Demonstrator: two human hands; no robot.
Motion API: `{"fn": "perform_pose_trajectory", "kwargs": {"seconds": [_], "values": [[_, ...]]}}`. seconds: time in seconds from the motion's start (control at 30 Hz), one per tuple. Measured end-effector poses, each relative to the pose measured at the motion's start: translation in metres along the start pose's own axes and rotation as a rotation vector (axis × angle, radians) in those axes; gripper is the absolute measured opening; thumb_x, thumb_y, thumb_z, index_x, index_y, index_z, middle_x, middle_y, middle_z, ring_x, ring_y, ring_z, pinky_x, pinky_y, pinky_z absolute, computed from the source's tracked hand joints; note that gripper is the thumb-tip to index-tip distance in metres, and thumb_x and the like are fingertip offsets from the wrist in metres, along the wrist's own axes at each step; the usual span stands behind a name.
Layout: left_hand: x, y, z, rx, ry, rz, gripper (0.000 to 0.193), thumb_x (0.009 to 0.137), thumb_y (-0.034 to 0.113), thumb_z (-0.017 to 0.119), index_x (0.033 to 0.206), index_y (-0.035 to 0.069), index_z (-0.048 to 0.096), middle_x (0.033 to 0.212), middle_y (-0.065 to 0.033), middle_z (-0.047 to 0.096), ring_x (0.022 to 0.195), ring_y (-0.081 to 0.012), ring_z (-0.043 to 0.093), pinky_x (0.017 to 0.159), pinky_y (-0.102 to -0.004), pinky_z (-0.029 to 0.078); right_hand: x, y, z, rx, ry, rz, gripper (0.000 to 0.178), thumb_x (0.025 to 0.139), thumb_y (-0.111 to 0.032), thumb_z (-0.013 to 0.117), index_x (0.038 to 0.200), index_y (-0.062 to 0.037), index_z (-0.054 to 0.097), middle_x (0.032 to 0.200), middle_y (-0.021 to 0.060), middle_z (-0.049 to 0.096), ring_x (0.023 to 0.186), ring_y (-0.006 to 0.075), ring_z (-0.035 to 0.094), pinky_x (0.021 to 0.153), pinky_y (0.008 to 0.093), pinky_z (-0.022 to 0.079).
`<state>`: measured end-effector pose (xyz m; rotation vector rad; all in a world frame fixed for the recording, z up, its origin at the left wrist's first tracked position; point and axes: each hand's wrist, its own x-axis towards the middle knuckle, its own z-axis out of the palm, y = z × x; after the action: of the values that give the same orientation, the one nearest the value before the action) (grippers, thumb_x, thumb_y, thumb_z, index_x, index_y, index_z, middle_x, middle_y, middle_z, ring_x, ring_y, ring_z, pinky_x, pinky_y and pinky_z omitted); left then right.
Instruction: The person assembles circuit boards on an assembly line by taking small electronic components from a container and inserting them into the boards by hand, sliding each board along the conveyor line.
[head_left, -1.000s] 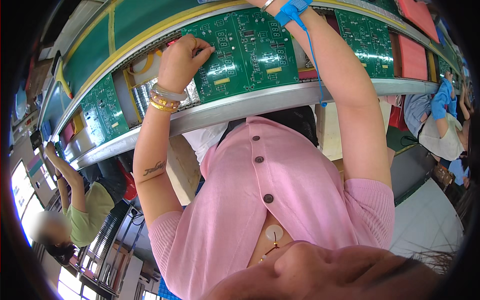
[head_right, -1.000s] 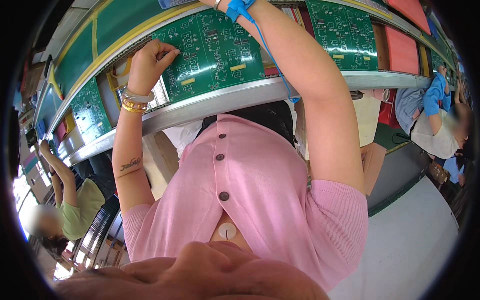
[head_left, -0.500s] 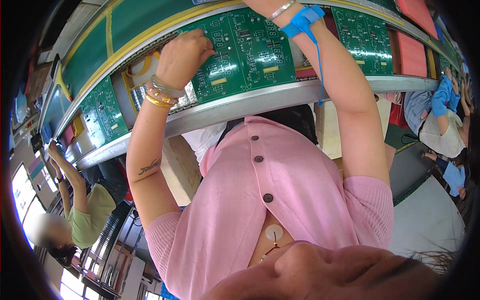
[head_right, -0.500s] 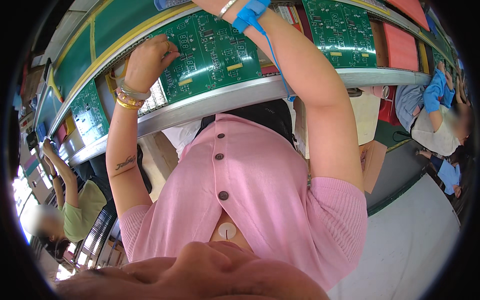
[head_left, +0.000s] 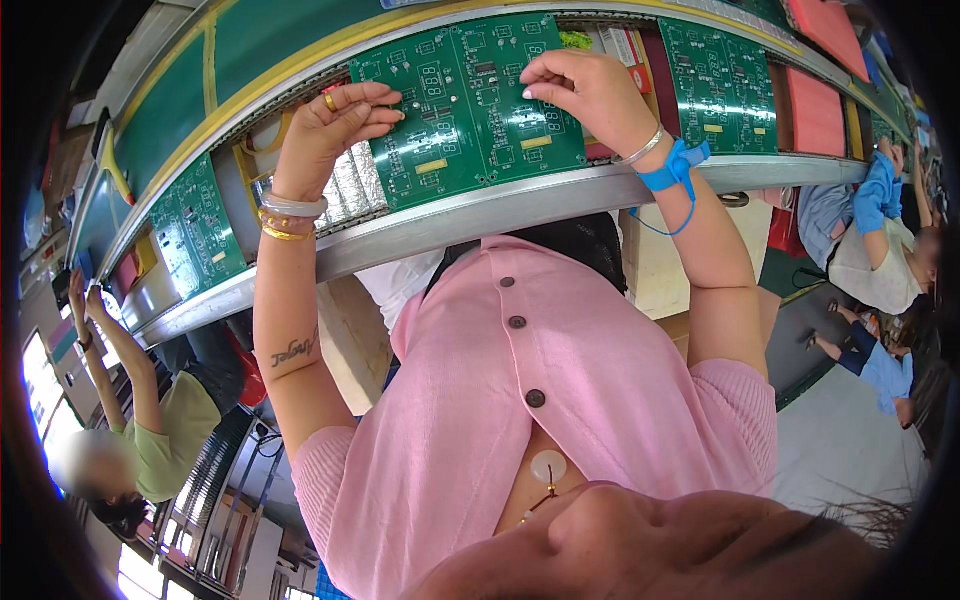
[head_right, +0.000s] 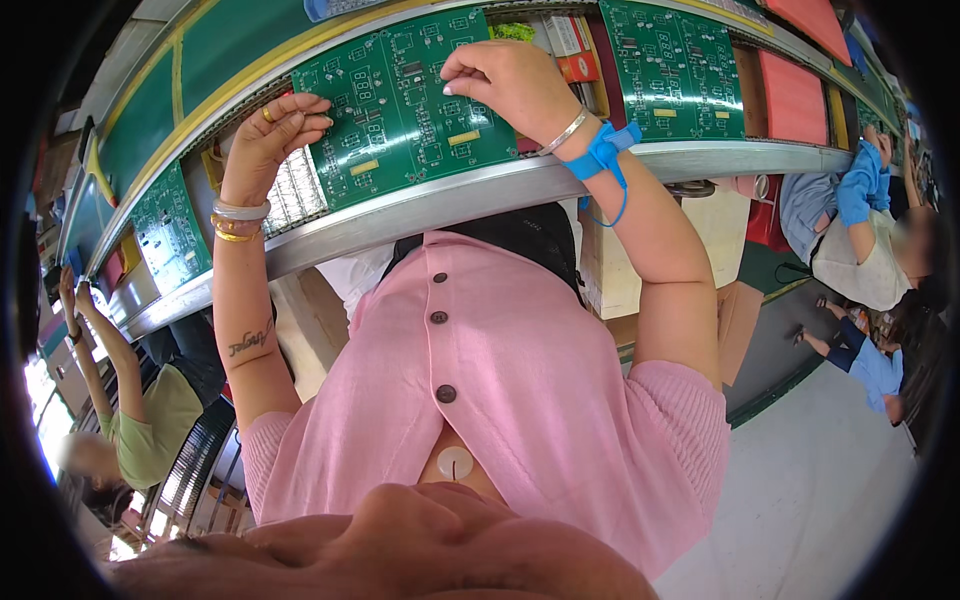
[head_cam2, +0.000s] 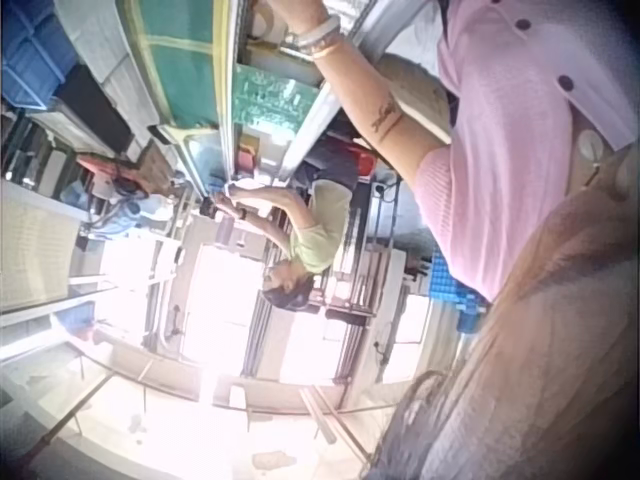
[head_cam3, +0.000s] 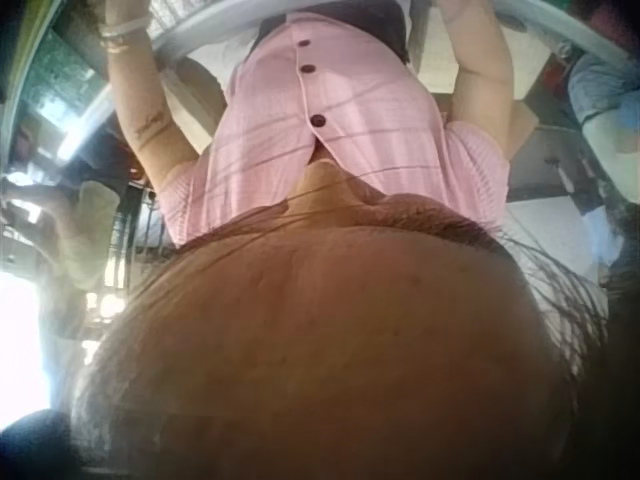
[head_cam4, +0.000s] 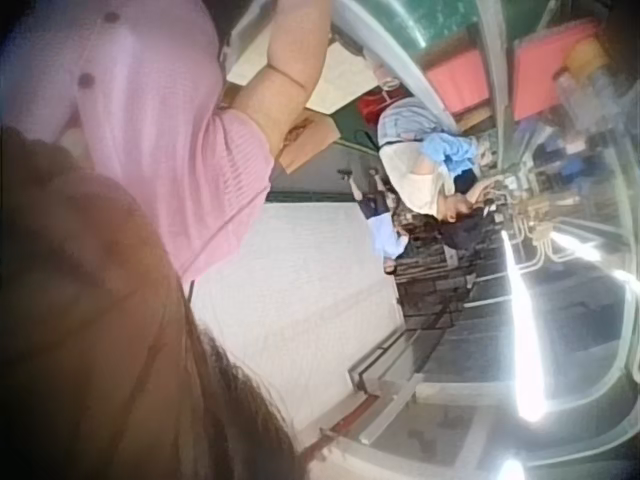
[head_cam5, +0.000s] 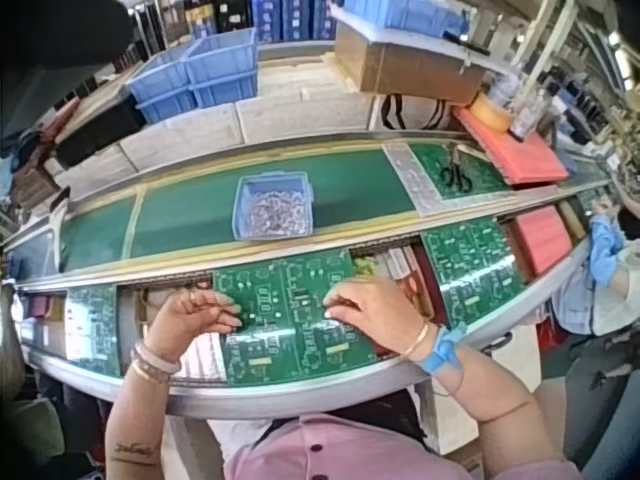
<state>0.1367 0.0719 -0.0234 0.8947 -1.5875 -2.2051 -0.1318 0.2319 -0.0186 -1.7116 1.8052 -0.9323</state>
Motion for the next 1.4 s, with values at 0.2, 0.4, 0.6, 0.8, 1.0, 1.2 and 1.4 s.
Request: {"fn": "perform_pose_trajectory", "kwargs": {"seconds": [0.2, 0.4, 0.6, 0.8, 1.0, 1.2, 1.4], "values": [[-0.004, -0.006, 0.005, 0.07, 0.034, -0.028, 0.02, 0.092, 0.011, 0.06, 0.105, -0.004, 0.061, 0.096, -0.0136, 0.068, 0.082, -0.016, 0.068, 0.073, -0.0247, 0.056, 0.001, 0.005, 0.0, -0.033, 0.028, -0.07, 0.013, 0.083, -0.015, 0.066, 0.094, -0.007, 0.068, 0.086, 0.0066, 0.069, 0.075, 0.0215, 0.065, 0.069, 0.0304, 0.051], [-0.015, -0.019, 0.004, 0.178, 0.061, 0.007, 0.019, 0.09, 0.012, 0.063, 0.103, -0.003, 0.065, 0.089, -0.0078, 0.069, 0.077, -0.0111, 0.065, 0.07, -0.0236, 0.054, 0.001, 0.006, -0.002, -0.108, 0.022, -0.093, 0.012, 0.081, -0.009, 0.067, 0.092, -0.0047, 0.067, 0.086, 0.0066, 0.066, 0.077, 0.0219, 0.06, 0.07, 0.0315, 0.049], [-0.022, -0.02, 0.012, 0.265, 0.093, 0.059, 0.022, 0.09, 0.009, 0.063, 0.109, -0.002, 0.067, 0.093, -0.006, 0.068, 0.082, -0.0112, 0.064, 0.076, -0.0234, 0.053, 0.008, 0.013, 0.004, -0.277, 0.109, -0.283, 0.009, 0.077, -0.009, 0.068, 0.085, -0.0063, 0.066, 0.083, 0.0043, 0.06, 0.083, 0.0249, 0.054, 0.073, 0.0357, 0.046], [-0.022, -0.018, 0.016, 0.215, 0.123, 0.037, 0.02, 0.089, 0.005, 0.064, 0.107, -0.003, 0.066, 0.094, -0.0084, 0.069, 0.083, -0.0126, 0.065, 0.08, -0.0238, 0.053, 0.011, 0.01, 0.007, -0.382, 0.081, -0.334, 0.009, 0.076, -0.011, 0.068, 0.084, -0.0068, 0.065, 0.084, 0.0034, 0.058, 0.085, 0.0239, 0.054, 0.074, 0.0354, 0.046], [-0.023, -0.02, 0.014, 0.22, 0.143, 0.042, 0.019, 0.086, 0.004, 0.066, 0.103, -0.004, 0.066, 0.091, -0.0073, 0.069, 0.082, -0.0113, 0.065, 0.078, -0.0222, 0.053, 0.012, 0.007, 0.009, -0.468, 0.057, -0.386, 0.01, 0.076, -0.011, 0.068, 0.085, -0.0076, 0.063, 0.087, 0.0019, 0.056, 0.086, 0.0225, 0.053, 0.075, 0.0349, 0.046], [-0.026, -0.019, 0.018, 0.209, 0.154, 0.039, 0.019, 0.085, 0.003, 0.067, 0.103, -0.004, 0.067, 0.09, -0.0053, 0.069, 0.082, -0.0096, 0.064, 0.077, -0.0211, 0.052, 0.019, -0.001, 0.007, -0.627, -0.025, -0.5, 0.01, 0.076, -0.012, 0.066, 0.085, -0.0087, 0.063, 0.088, 0.0018, 0.056, 0.087, 0.0217, 0.054, 0.076, 0.0348, 0.046], [-0.011, -0.018, 0.022, 0.358, 0.175, 0.085, 0.017, 0.084, 0.006, 0.069, 0.1, -0.002, 0.069, 0.089, -0.0044, 0.068, 0.078, -0.0092, 0.063, 0.073, -0.0219, 0.051, 0.061, -0.019, -0.026, -0.607, 0.065, -0.522, 0.008, 0.077, -0.013, 0.064, 0.084, -0.0083, 0.063, 0.082, 0.0044, 0.059, 0.087, 0.0229, 0.055, 0.077, 0.0351, 0.045]]}}
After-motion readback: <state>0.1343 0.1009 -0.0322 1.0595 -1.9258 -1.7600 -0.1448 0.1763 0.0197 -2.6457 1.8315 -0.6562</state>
